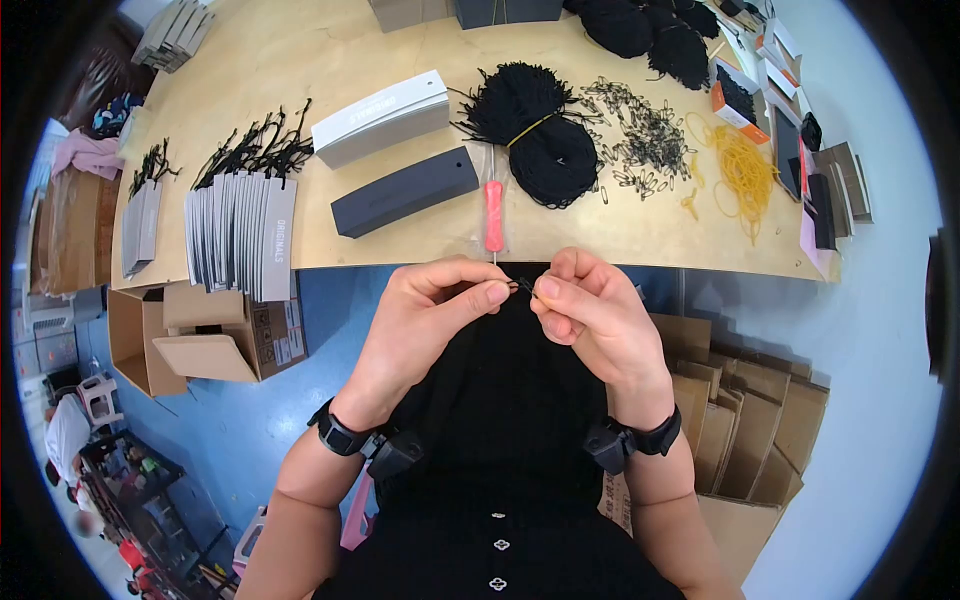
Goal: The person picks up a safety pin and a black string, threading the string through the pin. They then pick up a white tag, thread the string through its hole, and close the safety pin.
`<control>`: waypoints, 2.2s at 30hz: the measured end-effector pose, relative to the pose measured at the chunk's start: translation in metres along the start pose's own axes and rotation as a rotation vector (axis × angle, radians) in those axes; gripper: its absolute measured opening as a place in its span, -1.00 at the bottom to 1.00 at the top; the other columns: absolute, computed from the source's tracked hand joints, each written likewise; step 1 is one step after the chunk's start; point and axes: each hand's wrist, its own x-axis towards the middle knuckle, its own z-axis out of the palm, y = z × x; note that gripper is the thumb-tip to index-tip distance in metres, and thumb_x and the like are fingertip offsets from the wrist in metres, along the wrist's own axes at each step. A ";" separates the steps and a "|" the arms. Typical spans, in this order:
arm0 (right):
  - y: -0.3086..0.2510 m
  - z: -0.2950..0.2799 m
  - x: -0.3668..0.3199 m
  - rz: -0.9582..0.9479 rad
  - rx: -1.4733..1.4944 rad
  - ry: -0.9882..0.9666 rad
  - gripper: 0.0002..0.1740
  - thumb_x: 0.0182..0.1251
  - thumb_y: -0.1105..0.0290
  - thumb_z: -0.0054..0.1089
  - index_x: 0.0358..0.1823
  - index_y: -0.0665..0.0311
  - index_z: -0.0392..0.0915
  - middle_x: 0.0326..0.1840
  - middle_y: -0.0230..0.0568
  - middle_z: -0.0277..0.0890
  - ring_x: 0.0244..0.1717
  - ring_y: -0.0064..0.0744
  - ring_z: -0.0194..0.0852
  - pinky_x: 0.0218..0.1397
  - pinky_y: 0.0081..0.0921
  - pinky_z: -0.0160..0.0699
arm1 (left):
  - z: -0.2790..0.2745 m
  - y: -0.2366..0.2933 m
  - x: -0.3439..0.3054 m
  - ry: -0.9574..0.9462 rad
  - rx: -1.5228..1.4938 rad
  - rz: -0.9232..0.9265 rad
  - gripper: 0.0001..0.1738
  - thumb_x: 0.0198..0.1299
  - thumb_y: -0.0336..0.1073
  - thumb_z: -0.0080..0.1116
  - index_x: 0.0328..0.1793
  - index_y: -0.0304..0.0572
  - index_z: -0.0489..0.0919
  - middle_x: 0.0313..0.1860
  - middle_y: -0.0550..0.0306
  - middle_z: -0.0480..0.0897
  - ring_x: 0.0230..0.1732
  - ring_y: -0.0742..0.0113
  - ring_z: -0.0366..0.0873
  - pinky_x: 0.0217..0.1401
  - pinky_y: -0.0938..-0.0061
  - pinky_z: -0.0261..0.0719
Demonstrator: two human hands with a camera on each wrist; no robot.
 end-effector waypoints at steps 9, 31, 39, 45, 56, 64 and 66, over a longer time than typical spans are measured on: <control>0.003 0.003 0.000 -0.044 -0.057 0.017 -0.83 0.38 0.39 0.34 -0.22 0.20 0.47 -0.36 -0.29 0.62 -0.53 -0.68 0.41 -0.50 -0.74 0.29 | 0.001 -0.003 0.000 -0.041 -0.119 -0.015 -0.82 0.28 -0.39 0.34 -0.05 -0.32 0.73 -0.26 0.22 0.72 -0.24 0.58 0.55 -0.16 0.65 0.49; -0.015 0.021 -0.006 -0.941 -1.345 0.152 -0.79 -0.01 0.61 0.35 -0.35 0.23 0.54 -0.32 -0.23 0.40 -0.34 -0.21 0.53 -0.32 -0.38 0.53 | -0.012 -0.005 -0.006 -0.147 -0.273 -0.152 -0.80 0.32 -0.35 0.30 -0.01 -0.32 0.66 -0.27 0.20 0.65 -0.40 0.63 0.38 -0.35 0.68 0.33; 0.004 0.025 -0.001 -1.030 -1.491 0.096 -0.79 -0.03 0.59 0.38 -0.38 0.24 0.52 -0.36 -0.23 0.41 -0.37 -0.20 0.51 -0.36 -0.36 0.50 | -0.004 -0.015 -0.006 -0.104 -0.580 -0.159 -0.81 0.29 -0.38 0.32 -0.03 -0.30 0.72 -0.29 0.19 0.67 -0.39 0.60 0.44 -0.40 0.67 0.31; 0.002 0.027 -0.013 -0.624 -1.137 0.146 -0.86 0.15 0.56 0.38 -0.31 0.30 0.57 -0.37 -0.28 0.41 -0.42 -0.43 0.46 -0.36 -0.53 0.46 | 0.006 -0.006 -0.009 0.133 0.786 0.629 -0.86 0.16 -0.48 0.38 -0.14 -0.22 0.76 -0.25 0.13 0.67 -0.28 0.45 0.59 -0.24 0.58 0.49; -0.013 0.027 -0.014 -0.790 -1.111 0.089 -0.83 0.21 0.61 0.34 -0.18 0.30 0.63 -0.25 -0.27 0.46 -0.41 -0.46 0.47 -0.35 -0.56 0.47 | -0.003 0.003 -0.011 -0.119 -0.101 0.035 -0.85 0.39 -0.36 0.20 -0.05 -0.29 0.67 -0.16 0.24 0.67 -0.30 0.61 0.48 -0.24 0.66 0.46; -0.020 0.024 -0.008 -1.020 -1.497 -0.072 -0.67 -0.04 0.60 0.38 -0.16 0.21 0.66 -0.27 -0.30 0.43 -0.31 -0.33 0.49 -0.20 -0.40 0.48 | -0.004 0.001 -0.009 -0.181 -0.105 0.006 -0.83 0.38 -0.34 0.23 -0.09 -0.33 0.66 -0.22 0.26 0.66 -0.16 0.61 0.49 -0.01 0.63 0.45; -0.020 0.024 -0.008 -1.044 -1.565 -0.101 -0.69 -0.03 0.57 0.39 -0.17 0.22 0.66 -0.27 -0.30 0.43 -0.30 -0.31 0.49 -0.17 -0.38 0.46 | -0.006 0.000 -0.010 -0.175 -0.106 -0.005 -0.83 0.38 -0.34 0.23 -0.10 -0.34 0.66 -0.22 0.26 0.66 -0.15 0.60 0.50 -0.01 0.62 0.46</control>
